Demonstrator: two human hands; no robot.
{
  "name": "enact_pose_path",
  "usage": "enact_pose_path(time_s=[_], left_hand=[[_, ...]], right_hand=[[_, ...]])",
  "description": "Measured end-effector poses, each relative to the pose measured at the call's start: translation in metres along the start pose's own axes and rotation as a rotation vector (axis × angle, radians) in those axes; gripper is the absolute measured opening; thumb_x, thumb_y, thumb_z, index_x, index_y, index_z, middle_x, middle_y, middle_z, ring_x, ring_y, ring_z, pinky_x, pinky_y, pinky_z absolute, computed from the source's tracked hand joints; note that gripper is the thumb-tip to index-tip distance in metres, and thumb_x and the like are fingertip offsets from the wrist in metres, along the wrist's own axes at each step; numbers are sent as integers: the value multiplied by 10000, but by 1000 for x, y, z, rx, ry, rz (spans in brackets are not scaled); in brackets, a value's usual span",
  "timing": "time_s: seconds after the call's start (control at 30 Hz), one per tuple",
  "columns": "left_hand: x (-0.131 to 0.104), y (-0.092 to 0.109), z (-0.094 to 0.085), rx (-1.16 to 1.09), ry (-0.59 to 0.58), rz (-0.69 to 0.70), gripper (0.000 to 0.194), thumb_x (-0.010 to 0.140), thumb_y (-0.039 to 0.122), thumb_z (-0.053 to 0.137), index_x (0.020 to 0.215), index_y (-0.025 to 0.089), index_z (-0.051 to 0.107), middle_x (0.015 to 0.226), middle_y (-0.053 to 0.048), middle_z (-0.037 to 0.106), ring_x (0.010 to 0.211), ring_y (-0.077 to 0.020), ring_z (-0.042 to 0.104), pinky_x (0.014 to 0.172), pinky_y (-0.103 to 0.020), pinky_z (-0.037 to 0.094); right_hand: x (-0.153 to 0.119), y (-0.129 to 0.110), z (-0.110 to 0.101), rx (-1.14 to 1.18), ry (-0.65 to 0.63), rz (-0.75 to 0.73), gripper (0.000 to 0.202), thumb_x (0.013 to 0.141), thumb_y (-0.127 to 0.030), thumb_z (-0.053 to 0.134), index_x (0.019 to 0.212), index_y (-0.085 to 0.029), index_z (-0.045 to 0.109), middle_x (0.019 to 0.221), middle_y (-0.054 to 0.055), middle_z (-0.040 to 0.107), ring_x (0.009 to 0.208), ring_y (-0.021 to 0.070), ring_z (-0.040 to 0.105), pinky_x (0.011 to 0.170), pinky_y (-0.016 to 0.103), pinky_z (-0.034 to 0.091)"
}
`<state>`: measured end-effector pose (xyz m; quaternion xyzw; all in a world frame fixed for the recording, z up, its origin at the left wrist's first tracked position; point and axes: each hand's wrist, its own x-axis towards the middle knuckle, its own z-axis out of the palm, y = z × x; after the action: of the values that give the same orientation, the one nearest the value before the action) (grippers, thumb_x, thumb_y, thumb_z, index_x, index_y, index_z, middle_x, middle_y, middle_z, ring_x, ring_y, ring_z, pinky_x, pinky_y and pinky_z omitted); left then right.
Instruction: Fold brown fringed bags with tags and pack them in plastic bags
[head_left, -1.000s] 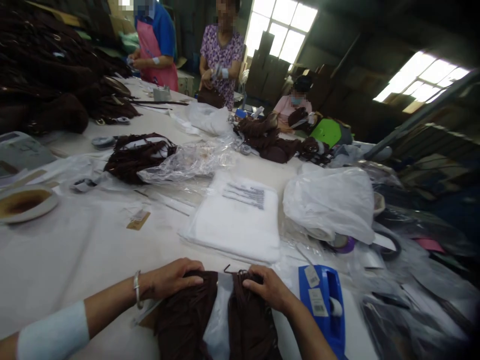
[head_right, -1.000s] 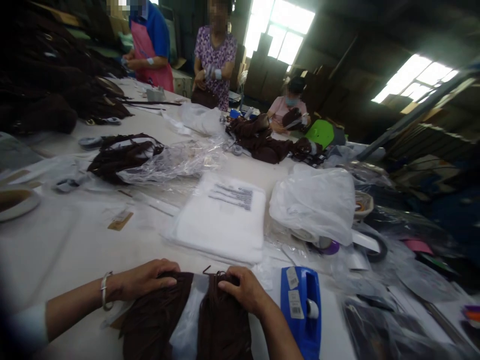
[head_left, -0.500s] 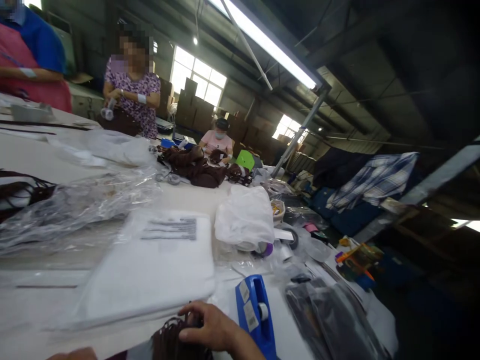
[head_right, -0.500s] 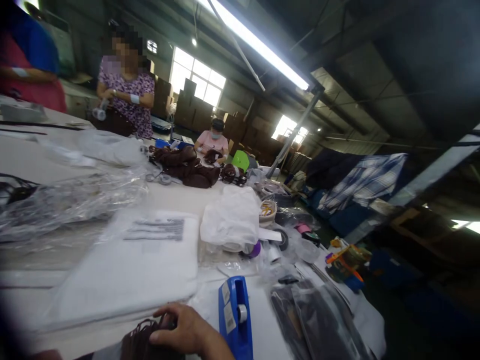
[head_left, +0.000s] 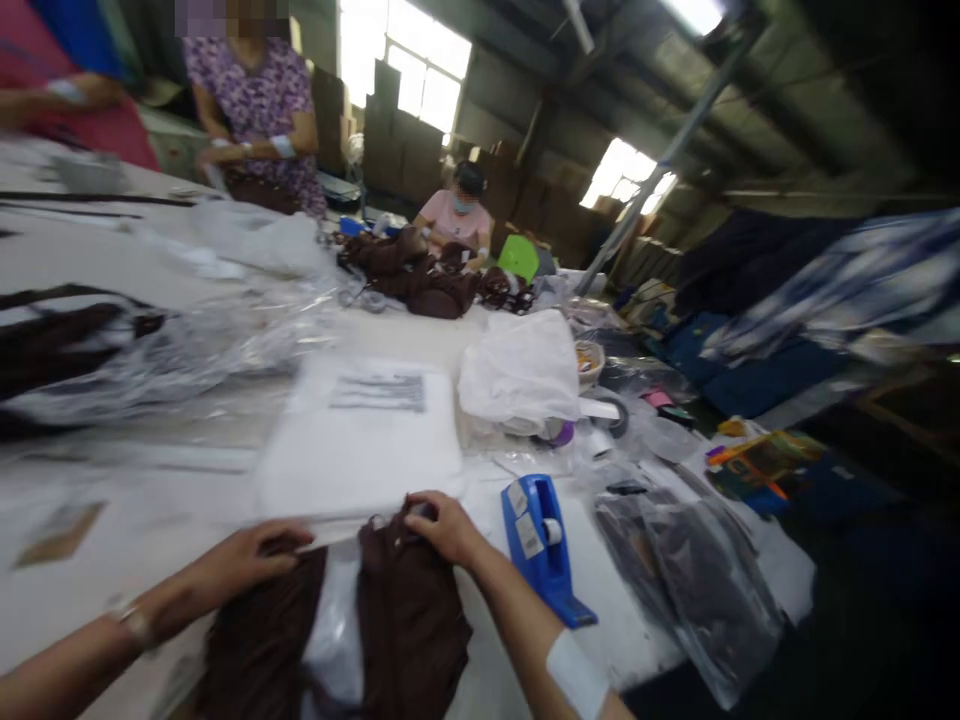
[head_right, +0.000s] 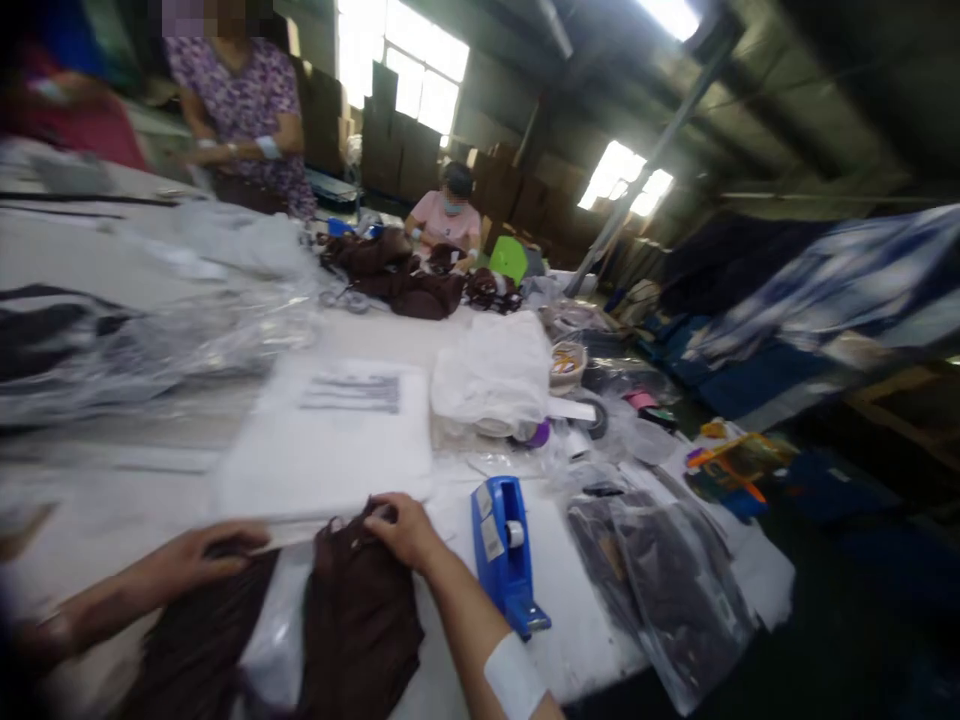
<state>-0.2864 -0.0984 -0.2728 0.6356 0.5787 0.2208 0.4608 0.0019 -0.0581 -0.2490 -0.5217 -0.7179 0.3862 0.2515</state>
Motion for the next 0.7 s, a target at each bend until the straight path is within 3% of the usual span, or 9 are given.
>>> enact_pose_path(time_s=[0.07,0.13,0.23,0.37,0.43,0.53,0.6,0.7], left_hand=[[-15,-1,-1,-72,7,-26,482,643,508,638,977,163,670,1038,-88,694,989,-282,635,920,-395,493],[-28,2,1,12,164,-8,438,656,459,626,965,152,675,1042,-107,684,998,-275,622,967,-414,452],[-57,9,8,74,445,70,402,756,425,572,1047,158,645,1148,-113,631,1101,-254,558,1030,-415,388],[-124,8,34,-103,670,-35,332,843,404,510,1059,174,614,1062,-77,651,976,-204,606,925,-348,462],[-158,-1,56,-273,657,-139,331,843,423,507,1016,160,610,921,-64,671,829,-183,632,761,-295,513],[-190,-17,91,-468,526,-268,396,808,469,525,1005,135,607,764,-47,656,645,-158,612,500,-220,457],[-196,-22,107,-555,440,-326,455,775,496,545,1029,123,601,708,-37,646,524,-133,569,404,-199,386],[-189,-20,115,-648,365,-348,479,736,524,573,984,114,588,624,-11,623,379,-95,484,338,-191,318]], right_hand=[[-12,3,7,-6,26,-3,380,790,-293,610,1158,-197,604,1170,98,620,1123,250,542,1016,469,380],[-31,1,14,-42,63,-50,467,836,-333,560,1280,-200,507,1324,123,510,1277,277,396,1100,533,232],[-69,-11,27,-276,159,-294,527,884,-358,495,1386,-252,374,1420,76,426,1342,258,321,1114,515,235],[-106,-14,57,-511,-139,-525,582,907,-359,460,1442,-319,235,1469,19,370,1385,256,252,1121,543,195],[-111,-8,68,-574,-232,-513,575,919,-363,436,1446,-324,212,1476,15,356,1391,255,237,1115,560,191],[-111,-4,70,-569,-253,-469,559,925,-384,420,1443,-318,222,1487,12,335,1404,258,195,1104,575,210],[-114,-8,68,-508,-203,-467,551,924,-389,421,1438,-299,245,1487,23,336,1411,261,166,1101,565,235],[-128,-26,71,-397,-114,-524,544,918,-366,445,1426,-256,283,1457,60,381,1393,247,227,1097,500,290]])
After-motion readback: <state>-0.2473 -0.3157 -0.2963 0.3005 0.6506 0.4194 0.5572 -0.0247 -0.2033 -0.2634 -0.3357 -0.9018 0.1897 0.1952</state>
